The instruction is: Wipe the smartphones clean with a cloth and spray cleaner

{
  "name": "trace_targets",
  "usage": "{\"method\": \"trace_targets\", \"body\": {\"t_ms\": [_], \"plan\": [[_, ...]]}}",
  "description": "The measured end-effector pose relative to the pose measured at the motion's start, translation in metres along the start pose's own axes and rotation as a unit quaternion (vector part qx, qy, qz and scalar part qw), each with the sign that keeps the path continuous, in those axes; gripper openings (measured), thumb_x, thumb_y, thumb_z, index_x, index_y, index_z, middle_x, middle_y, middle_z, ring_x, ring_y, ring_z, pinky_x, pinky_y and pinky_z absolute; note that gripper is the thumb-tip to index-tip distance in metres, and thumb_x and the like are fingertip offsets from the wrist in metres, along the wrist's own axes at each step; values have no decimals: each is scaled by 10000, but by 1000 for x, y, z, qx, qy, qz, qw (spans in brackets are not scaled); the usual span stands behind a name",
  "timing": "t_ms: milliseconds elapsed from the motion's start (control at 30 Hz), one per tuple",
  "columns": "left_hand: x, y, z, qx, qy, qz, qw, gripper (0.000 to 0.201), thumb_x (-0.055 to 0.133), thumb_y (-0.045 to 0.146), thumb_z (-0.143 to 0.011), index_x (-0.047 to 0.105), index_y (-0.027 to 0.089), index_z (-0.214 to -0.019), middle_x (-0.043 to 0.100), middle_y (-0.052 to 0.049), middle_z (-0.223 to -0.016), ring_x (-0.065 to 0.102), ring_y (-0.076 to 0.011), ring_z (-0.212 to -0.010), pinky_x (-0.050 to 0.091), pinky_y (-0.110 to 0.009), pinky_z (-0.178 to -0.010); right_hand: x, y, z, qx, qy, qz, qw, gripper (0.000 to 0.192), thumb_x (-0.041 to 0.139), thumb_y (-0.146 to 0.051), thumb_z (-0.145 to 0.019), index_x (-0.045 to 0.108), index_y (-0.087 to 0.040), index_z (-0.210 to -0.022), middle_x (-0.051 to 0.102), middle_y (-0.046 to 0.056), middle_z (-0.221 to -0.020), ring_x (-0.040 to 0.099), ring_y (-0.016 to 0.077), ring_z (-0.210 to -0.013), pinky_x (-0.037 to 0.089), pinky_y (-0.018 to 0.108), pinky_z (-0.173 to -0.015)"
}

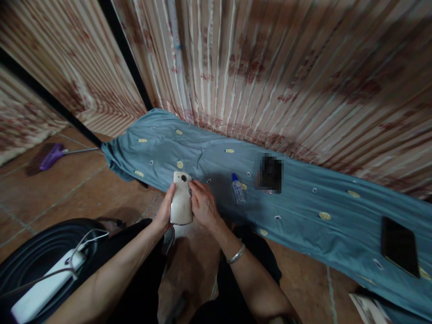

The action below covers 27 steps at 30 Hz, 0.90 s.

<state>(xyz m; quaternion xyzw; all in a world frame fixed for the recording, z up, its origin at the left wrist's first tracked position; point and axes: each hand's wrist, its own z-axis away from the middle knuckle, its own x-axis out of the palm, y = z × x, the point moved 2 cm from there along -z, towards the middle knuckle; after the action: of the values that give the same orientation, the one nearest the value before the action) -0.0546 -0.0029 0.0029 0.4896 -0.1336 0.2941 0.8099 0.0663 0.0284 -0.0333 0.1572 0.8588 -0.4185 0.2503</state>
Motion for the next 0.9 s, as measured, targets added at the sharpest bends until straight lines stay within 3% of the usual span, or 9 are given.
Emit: {"method": "trace_targets", "body": {"t_ms": [267, 600, 733, 900], "plan": [[-2, -2, -2, -2, -12, -33, 999, 614, 475, 584, -941, 684, 74, -1212, 781, -126, -918, 738, -243, -829, 575, -313, -738, -3, -2, -1, -13, 13, 22, 1000, 457, 411, -163, -974, 582, -194, -1396, 645, 136, -1358, 610, 235, -1243, 509, 430, -1081], [-2, -9, 1, -12, -8, -62, 998, 557, 517, 574, -912, 738, 82, -1050, 759, -96, -777, 682, -194, -631, 551, -298, -657, -14, -4, -4, -4, 12, 22, 1000, 464, 377, -171, -976, 587, -194, -1389, 637, 135, -1370, 593, 237, -1264, 498, 456, -1090], [0, -10, 2, -6, -5, -70, 998, 544, 540, 550, -908, 723, 87, -1127, 770, -92, -801, 708, -218, -701, 558, -312, -695, -17, -7, -6, -1, 15, 18, 1000, 456, 379, -196, -985, 591, -215, -1389, 638, 124, -1369, 594, 243, -1259, 491, 473, -1093], [-1, -13, 1, 2, -1, -49, 999, 507, 551, 499, -918, 704, 97, -1185, 788, -106, -978, 732, -261, -935, 573, -350, -853, -17, -12, -8, -22, 23, 19, 999, 456, 384, -179, -981, 594, -213, -1385, 632, 121, -1377, 583, 233, -1271, 485, 456, -1096]]}}
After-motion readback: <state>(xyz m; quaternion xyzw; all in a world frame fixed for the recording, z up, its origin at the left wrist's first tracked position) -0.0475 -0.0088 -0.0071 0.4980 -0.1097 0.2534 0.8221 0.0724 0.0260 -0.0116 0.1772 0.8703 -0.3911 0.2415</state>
